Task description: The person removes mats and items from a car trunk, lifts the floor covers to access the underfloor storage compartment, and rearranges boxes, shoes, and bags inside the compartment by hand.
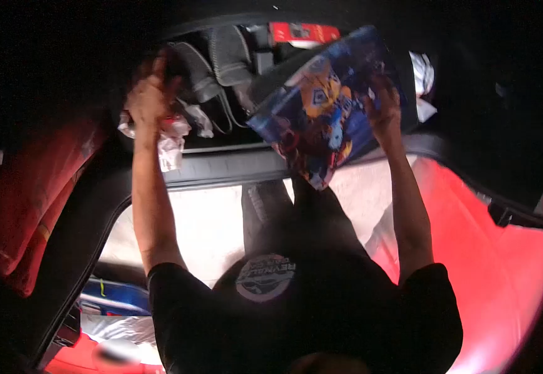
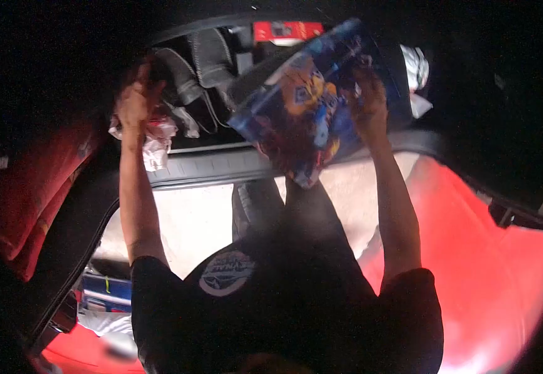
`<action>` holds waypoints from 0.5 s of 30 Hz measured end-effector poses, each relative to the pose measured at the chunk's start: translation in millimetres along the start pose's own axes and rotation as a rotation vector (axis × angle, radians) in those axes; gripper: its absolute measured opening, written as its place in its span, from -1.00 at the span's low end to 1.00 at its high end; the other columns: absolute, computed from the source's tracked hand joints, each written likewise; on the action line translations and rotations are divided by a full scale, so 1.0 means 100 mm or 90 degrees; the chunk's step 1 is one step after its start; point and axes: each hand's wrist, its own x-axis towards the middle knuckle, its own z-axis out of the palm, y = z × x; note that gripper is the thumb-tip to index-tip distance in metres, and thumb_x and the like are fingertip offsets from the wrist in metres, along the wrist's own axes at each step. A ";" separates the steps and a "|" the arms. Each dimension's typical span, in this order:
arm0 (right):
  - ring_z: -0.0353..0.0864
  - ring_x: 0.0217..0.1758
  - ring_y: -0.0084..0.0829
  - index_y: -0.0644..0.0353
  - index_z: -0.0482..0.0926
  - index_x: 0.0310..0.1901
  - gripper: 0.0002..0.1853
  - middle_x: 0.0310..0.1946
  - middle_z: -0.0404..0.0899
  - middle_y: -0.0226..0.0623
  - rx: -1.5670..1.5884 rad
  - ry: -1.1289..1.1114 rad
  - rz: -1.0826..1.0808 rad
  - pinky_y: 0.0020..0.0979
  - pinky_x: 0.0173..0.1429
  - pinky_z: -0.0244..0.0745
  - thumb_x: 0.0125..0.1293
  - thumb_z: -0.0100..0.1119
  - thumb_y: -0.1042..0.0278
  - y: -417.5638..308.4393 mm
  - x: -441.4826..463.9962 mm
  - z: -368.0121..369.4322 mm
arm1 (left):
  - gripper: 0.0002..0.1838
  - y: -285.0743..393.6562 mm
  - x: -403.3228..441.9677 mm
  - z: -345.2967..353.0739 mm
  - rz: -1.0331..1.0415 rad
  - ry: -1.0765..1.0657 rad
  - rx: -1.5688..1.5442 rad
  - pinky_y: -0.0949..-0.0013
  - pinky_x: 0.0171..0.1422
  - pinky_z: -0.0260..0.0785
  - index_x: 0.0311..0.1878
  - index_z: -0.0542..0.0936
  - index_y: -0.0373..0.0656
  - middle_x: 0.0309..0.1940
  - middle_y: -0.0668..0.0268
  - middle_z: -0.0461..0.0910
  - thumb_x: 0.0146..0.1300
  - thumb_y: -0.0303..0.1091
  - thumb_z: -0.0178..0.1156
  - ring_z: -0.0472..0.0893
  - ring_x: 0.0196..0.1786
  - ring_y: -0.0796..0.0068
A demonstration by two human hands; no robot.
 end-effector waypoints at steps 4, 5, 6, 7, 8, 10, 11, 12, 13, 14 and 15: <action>0.58 0.26 0.03 0.27 0.47 0.37 -0.40 0.21 0.59 0.08 0.109 0.178 0.284 -0.12 0.38 0.41 0.40 0.33 0.15 0.98 -1.03 0.25 | -0.43 0.50 0.02 -0.12 0.082 0.239 -0.225 -0.02 0.31 0.46 0.41 0.49 -0.01 0.28 0.00 0.50 0.34 -0.20 0.32 0.49 0.32 -0.05; 0.60 0.23 0.03 0.29 0.48 0.35 -0.37 0.17 0.61 0.09 0.183 0.207 0.373 -0.12 0.36 0.43 0.38 0.37 0.10 1.06 -1.21 0.27 | -0.48 0.75 -0.01 0.03 0.111 0.310 -0.410 0.01 0.26 0.46 0.32 0.55 -0.18 0.19 -0.05 0.54 0.34 -0.23 0.33 0.51 0.28 -0.03; 0.61 0.21 0.03 0.30 0.49 0.34 -0.33 0.14 0.63 0.09 0.319 0.197 0.482 -0.12 0.33 0.45 0.34 0.41 0.05 1.01 -1.25 0.29 | -0.47 1.18 -0.14 -0.41 0.101 0.140 -0.267 0.00 0.28 0.45 0.32 0.55 -0.20 0.16 -0.03 0.55 0.33 -0.20 0.36 0.52 0.26 -0.04; 0.62 0.18 0.04 0.32 0.50 0.32 -0.29 0.11 0.65 0.10 0.459 0.185 0.584 -0.12 0.30 0.47 0.30 0.45 -0.01 0.95 -1.22 0.31 | -0.45 1.44 -0.22 -0.23 0.152 0.113 -0.286 -0.02 0.33 0.42 0.31 0.55 -0.17 0.17 -0.01 0.56 0.32 -0.15 0.38 0.53 0.27 -0.04; 0.62 0.19 0.05 0.35 0.50 0.31 -0.25 0.10 0.66 0.11 0.449 0.191 0.572 -0.10 0.28 0.48 0.25 0.48 -0.04 0.89 -1.14 0.29 | -0.36 1.82 -0.37 -0.22 0.157 0.058 -0.312 -0.05 0.42 0.36 0.39 0.49 -0.12 0.26 -0.09 0.50 0.31 -0.09 0.39 0.48 0.34 -0.12; 0.60 0.21 0.06 0.38 0.50 0.30 -0.18 0.12 0.64 0.14 0.355 0.173 0.532 -0.06 0.27 0.48 0.18 0.54 -0.07 0.89 -1.08 0.21 | -0.06 2.26 -0.71 0.18 0.132 0.022 -0.274 -0.08 0.60 0.13 0.59 0.23 -0.11 0.48 -0.29 0.20 0.24 0.00 0.45 0.24 0.53 -0.33; 0.60 0.22 0.07 0.38 0.49 0.30 -0.17 0.15 0.62 0.15 0.270 0.155 0.504 -0.04 0.28 0.48 0.16 0.56 -0.07 0.97 -1.11 0.21 | -0.03 2.37 -0.86 0.32 0.080 0.056 -0.322 -0.10 0.61 0.09 0.59 0.21 -0.11 0.49 -0.29 0.18 0.22 -0.02 0.47 0.21 0.52 -0.36; 0.59 0.24 0.06 0.35 0.48 0.33 -0.17 0.21 0.56 0.18 0.111 0.117 0.454 -0.02 0.32 0.47 0.15 0.57 -0.02 1.21 -1.18 0.24 | -0.02 2.42 -1.00 0.41 0.007 0.081 -0.331 -0.09 0.61 0.09 0.59 0.20 -0.14 0.50 -0.28 0.16 0.21 -0.03 0.48 0.21 0.52 -0.36; 0.58 0.26 0.05 0.32 0.46 0.35 -0.18 0.28 0.51 0.21 -0.050 0.077 0.401 0.01 0.35 0.46 0.15 0.58 0.02 1.44 -1.23 0.24 | -0.01 2.48 -1.15 0.44 -0.066 0.104 -0.343 -0.08 0.61 0.09 0.58 0.20 -0.16 0.51 -0.28 0.14 0.20 -0.04 0.50 0.21 0.52 -0.35; 0.56 0.29 0.09 0.30 0.45 0.36 -0.15 0.30 0.49 0.23 -0.017 0.087 0.400 0.01 0.38 0.44 0.15 0.57 -0.03 1.58 -1.26 0.16 | 0.01 2.56 -1.32 0.45 -0.119 0.143 -0.387 -0.13 0.62 0.04 0.61 0.14 -0.15 0.52 -0.26 0.11 0.16 -0.27 0.52 0.17 0.54 -0.36; 0.54 0.31 0.12 0.28 0.44 0.38 -0.12 0.32 0.48 0.24 0.022 0.097 0.388 0.02 0.40 0.43 0.15 0.56 -0.09 1.73 -1.19 0.10 | 0.06 2.59 -1.47 0.44 -0.177 0.137 -0.404 -0.09 0.62 0.03 0.62 0.08 -0.18 0.53 -0.25 0.10 0.18 -0.23 0.52 0.18 0.54 -0.31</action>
